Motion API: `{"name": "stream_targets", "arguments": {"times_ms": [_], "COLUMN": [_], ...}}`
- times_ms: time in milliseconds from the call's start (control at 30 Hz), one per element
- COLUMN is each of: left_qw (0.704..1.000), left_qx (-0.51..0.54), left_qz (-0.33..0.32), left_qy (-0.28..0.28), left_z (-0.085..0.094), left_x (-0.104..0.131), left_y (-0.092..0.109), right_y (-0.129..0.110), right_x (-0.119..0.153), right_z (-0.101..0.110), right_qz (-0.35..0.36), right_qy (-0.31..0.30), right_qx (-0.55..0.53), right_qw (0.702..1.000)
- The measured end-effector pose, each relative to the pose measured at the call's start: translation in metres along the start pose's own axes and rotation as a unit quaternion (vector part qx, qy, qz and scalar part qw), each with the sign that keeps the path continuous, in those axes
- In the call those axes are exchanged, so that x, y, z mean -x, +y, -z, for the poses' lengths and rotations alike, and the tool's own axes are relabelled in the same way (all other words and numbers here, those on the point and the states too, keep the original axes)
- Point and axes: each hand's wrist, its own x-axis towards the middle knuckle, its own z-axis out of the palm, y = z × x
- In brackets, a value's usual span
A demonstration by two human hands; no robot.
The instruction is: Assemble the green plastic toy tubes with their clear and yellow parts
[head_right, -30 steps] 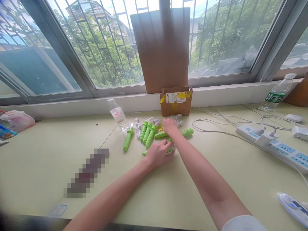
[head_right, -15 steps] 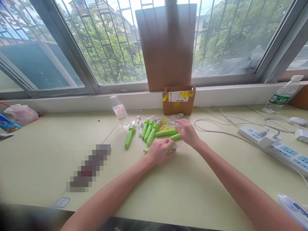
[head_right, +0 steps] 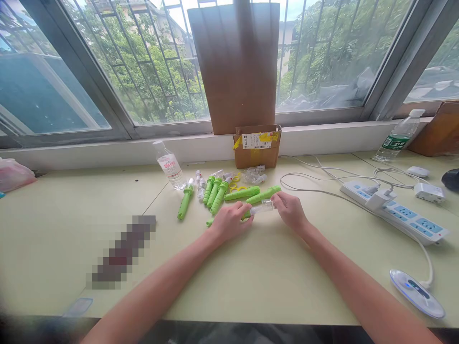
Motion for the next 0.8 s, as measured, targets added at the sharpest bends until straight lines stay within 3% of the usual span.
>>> {"name": "stream_targets", "arguments": {"times_ms": [100,267,800], "left_qw": [1.0,0.999,0.995], "left_qx": [-0.005,0.025,0.06], "left_qz": [0.005,-0.014,-0.068], "left_qy": [0.01,0.017,-0.036], "left_z": [-0.001,0.001,0.008], "left_x": [0.0,0.004,0.006], "left_y": [-0.001,-0.002,-0.002], "right_y": [-0.008,-0.018,-0.027], "right_x": [0.009,0.017,0.022], "right_z": [-0.008,-0.017,-0.025], "right_qz": [0.009,0.049,0.059], "right_qy": [-0.025,-0.122,-0.169], "right_qx": [-0.011,-0.021,-0.065], "right_qw": [1.0,0.991,0.982]}}
